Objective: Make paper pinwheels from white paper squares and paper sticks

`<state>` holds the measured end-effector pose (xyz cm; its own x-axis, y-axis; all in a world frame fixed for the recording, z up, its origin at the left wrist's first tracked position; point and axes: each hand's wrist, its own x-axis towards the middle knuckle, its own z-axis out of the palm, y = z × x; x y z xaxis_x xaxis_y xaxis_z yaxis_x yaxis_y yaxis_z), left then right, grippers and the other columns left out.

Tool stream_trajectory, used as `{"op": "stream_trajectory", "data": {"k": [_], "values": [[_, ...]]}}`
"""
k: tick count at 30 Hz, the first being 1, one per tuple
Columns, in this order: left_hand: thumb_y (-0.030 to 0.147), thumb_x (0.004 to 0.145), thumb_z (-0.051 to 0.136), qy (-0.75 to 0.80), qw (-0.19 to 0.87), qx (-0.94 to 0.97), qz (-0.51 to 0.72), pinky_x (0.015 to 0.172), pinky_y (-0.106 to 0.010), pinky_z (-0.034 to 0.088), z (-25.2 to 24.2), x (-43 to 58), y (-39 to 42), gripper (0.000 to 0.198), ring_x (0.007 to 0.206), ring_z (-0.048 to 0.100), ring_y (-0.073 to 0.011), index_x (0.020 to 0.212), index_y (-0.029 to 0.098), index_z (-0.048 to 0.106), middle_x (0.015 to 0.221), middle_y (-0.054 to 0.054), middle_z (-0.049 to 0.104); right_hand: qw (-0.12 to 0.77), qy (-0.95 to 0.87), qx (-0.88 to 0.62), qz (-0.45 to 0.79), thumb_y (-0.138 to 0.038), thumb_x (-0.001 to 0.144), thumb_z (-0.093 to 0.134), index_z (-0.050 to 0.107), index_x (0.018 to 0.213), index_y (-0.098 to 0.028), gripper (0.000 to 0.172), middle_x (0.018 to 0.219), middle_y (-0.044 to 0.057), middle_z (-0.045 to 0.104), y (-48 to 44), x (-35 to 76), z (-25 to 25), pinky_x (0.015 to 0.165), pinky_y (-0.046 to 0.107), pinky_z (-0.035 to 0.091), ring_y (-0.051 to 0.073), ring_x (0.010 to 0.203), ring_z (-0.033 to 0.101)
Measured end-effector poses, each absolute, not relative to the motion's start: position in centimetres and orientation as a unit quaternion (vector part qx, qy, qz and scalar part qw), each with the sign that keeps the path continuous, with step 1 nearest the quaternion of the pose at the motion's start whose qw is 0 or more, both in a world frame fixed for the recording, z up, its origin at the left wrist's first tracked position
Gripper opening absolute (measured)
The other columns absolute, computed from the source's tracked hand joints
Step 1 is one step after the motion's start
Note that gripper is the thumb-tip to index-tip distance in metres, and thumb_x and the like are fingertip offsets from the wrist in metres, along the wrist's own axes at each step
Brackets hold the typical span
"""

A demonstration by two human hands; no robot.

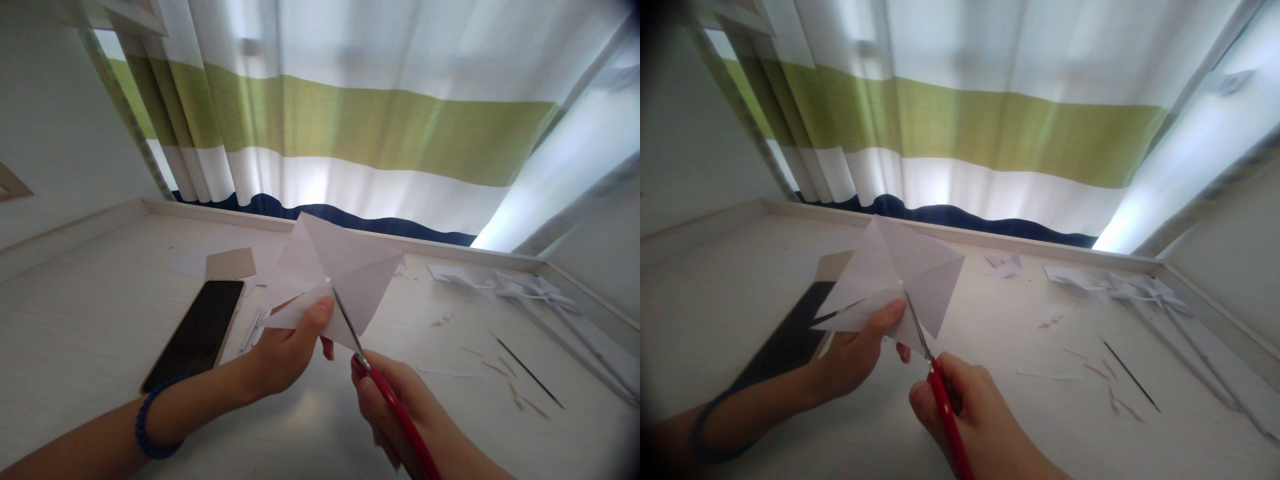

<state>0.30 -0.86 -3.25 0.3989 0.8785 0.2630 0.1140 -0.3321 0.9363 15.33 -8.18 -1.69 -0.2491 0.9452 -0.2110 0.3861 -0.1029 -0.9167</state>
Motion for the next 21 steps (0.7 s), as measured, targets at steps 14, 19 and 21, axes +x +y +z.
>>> {"op": "stream_trajectory", "data": {"k": [14,19,21], "values": [[0.032,0.088,0.034,0.365,0.449,0.707,0.407,0.054,-0.02,0.044,-3.2,0.3,-0.9,0.048,0.046,0.054,-0.0093,0.047,0.016,0.053,0.044,0.002,0.056,0.278,-0.567,-0.542,0.554,-0.047,0.081,0.046,0.04,0.064,-0.019,0.033,0.051,-0.006,0.039,-8.4,15.4,-3.0,0.037,0.017,0.028,0.006,0.042,0.039],[0.03,0.089,0.032,0.362,0.439,0.716,0.406,0.058,-0.02,0.044,-3.0,0.3,-0.9,0.05,0.047,0.055,-0.0092,0.046,0.016,0.052,0.044,0.003,0.055,0.279,-0.576,-0.544,0.542,-0.047,0.08,0.047,0.039,0.062,-0.019,0.034,0.049,-0.006,0.04,-8.3,15.4,-3.0,0.036,0.017,0.028,0.005,0.04,0.039],[0.028,0.089,0.032,0.354,0.434,0.721,0.409,0.059,-0.019,0.043,-2.8,0.4,-0.9,0.05,0.047,0.054,-0.0084,0.045,0.016,0.052,0.044,0.003,0.055,0.279,-0.58,-0.545,0.537,-0.047,0.08,0.047,0.039,0.062,-0.019,0.035,0.047,-0.006,0.041,-8.3,15.4,-3.0,0.036,0.017,0.028,0.005,0.039,0.038]]}}
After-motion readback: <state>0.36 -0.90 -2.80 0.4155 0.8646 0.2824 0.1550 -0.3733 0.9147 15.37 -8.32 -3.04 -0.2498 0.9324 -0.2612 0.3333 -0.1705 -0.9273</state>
